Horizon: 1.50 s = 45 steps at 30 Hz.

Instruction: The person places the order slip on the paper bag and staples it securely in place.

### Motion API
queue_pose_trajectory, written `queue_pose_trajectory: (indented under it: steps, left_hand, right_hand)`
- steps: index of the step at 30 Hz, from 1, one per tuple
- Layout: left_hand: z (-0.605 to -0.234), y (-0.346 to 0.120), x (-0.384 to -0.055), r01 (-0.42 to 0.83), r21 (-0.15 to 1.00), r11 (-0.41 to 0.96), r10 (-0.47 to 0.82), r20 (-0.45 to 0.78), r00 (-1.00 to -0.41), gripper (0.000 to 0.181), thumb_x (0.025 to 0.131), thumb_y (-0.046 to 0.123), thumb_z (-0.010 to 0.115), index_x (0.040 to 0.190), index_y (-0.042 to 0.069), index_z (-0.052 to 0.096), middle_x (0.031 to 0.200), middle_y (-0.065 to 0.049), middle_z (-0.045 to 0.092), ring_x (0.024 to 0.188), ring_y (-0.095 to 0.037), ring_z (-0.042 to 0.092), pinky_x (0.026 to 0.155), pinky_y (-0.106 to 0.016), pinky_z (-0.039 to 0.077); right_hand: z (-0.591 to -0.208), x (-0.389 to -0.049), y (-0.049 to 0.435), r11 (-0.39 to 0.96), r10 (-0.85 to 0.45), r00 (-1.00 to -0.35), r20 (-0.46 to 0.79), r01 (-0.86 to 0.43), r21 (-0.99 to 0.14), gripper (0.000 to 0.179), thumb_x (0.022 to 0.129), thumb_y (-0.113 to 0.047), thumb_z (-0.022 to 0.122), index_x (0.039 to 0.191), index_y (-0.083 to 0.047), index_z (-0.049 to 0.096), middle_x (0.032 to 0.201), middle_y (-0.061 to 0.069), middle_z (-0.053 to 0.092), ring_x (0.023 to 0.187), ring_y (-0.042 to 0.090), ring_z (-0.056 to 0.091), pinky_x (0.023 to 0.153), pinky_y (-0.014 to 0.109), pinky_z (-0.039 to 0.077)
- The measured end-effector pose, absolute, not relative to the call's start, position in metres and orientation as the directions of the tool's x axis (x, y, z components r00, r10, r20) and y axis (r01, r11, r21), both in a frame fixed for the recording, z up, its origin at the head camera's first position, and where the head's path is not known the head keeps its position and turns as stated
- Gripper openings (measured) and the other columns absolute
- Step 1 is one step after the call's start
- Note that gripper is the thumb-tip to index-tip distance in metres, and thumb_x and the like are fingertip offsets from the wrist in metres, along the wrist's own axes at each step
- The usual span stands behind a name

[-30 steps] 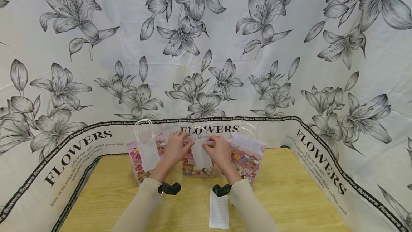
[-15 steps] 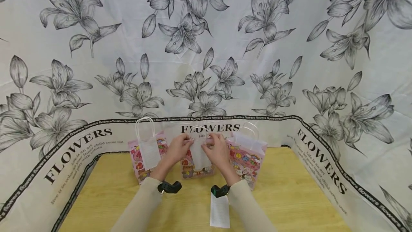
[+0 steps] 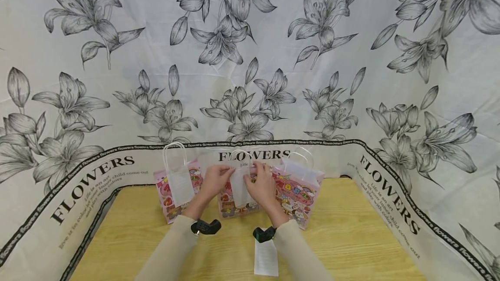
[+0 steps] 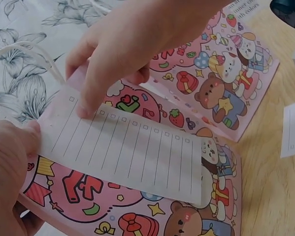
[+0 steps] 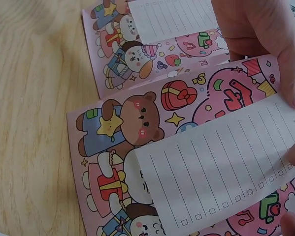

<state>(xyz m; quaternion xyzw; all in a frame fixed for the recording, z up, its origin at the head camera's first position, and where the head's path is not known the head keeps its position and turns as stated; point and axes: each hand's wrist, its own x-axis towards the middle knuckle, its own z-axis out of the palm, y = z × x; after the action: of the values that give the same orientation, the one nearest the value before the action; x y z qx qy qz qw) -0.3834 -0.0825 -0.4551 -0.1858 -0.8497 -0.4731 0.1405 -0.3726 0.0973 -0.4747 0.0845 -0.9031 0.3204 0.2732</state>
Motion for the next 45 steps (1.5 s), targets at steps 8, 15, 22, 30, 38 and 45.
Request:
queue_pose_trajectory:
  steps: [8,15,22,30,38,45]
  left_hand:
    - [-0.455,-0.087,-0.388,0.512,0.723,0.463,0.157,0.502,-0.851,0.047,0.096,0.023,0.064,0.054,0.005,0.055,0.041,0.004,0.035,0.035,-0.01,0.033,0.044,-0.026,0.032]
    - [-0.454,-0.089,-0.391,0.469,0.754,0.461,0.177,0.439,-0.881,0.04,0.098,0.025,0.061,0.064,0.004,0.063,0.044,0.002,0.04,0.037,-0.013,0.039,0.042,-0.027,0.035]
    - [-0.461,-0.086,-0.388,0.488,0.718,0.496,0.194,0.455,-0.869,0.031,0.094,0.024,0.067,0.069,0.006,0.064,0.05,0.003,0.045,0.039,-0.009,0.041,0.043,-0.024,0.037]
    - [-0.464,-0.085,-0.389,0.501,0.73,0.464,0.188,0.471,-0.862,0.026,0.097,0.02,0.063,0.077,0.005,0.068,0.052,0.003,0.052,0.039,-0.007,0.04,0.042,-0.024,0.037]
    - [-0.462,-0.086,-0.388,0.473,0.748,0.465,0.208,0.427,-0.88,0.029,0.098,0.017,0.061,0.074,0.002,0.064,0.046,0.004,0.043,0.037,-0.008,0.038,0.041,-0.023,0.035]
    - [-0.466,-0.084,-0.388,0.517,0.709,0.479,0.203,0.484,-0.851,0.036,0.098,0.017,0.062,0.064,0.004,0.057,0.045,0.007,0.039,0.038,-0.006,0.037,0.041,-0.022,0.034]
  right_hand:
    - [-0.474,-0.38,0.091,0.757,0.025,-0.822,0.569,-0.357,-0.547,0.043,0.092,-0.038,0.068,0.124,-0.011,0.059,0.113,0.014,0.058,0.076,0.026,0.062,0.063,0.043,0.05]
    - [-0.468,-0.384,0.09,0.774,0.065,-0.834,0.547,-0.304,-0.555,0.037,0.093,-0.04,0.065,0.118,-0.014,0.063,0.103,0.009,0.059,0.075,0.023,0.062,0.061,0.04,0.05]
    - [-0.474,-0.382,0.089,0.781,0.09,-0.822,0.562,-0.292,-0.552,0.036,0.093,-0.042,0.064,0.114,-0.013,0.064,0.102,0.009,0.06,0.071,0.024,0.061,0.059,0.04,0.049]
    - [-0.475,-0.381,0.09,0.756,0.097,-0.804,0.587,-0.324,-0.569,0.035,0.093,-0.041,0.065,0.112,-0.012,0.065,0.1,0.009,0.06,0.07,0.022,0.062,0.058,0.04,0.049]
    - [-0.474,-0.381,0.096,0.727,0.068,-0.85,0.522,-0.316,-0.61,0.032,0.093,-0.041,0.064,0.112,-0.014,0.066,0.098,0.005,0.058,0.076,0.022,0.065,0.062,0.039,0.051]
    - [-0.473,-0.379,0.099,0.724,0.049,-0.862,0.505,-0.317,-0.612,0.036,0.094,-0.044,0.061,0.114,-0.015,0.066,0.103,0.007,0.059,0.078,0.022,0.064,0.062,0.038,0.051]
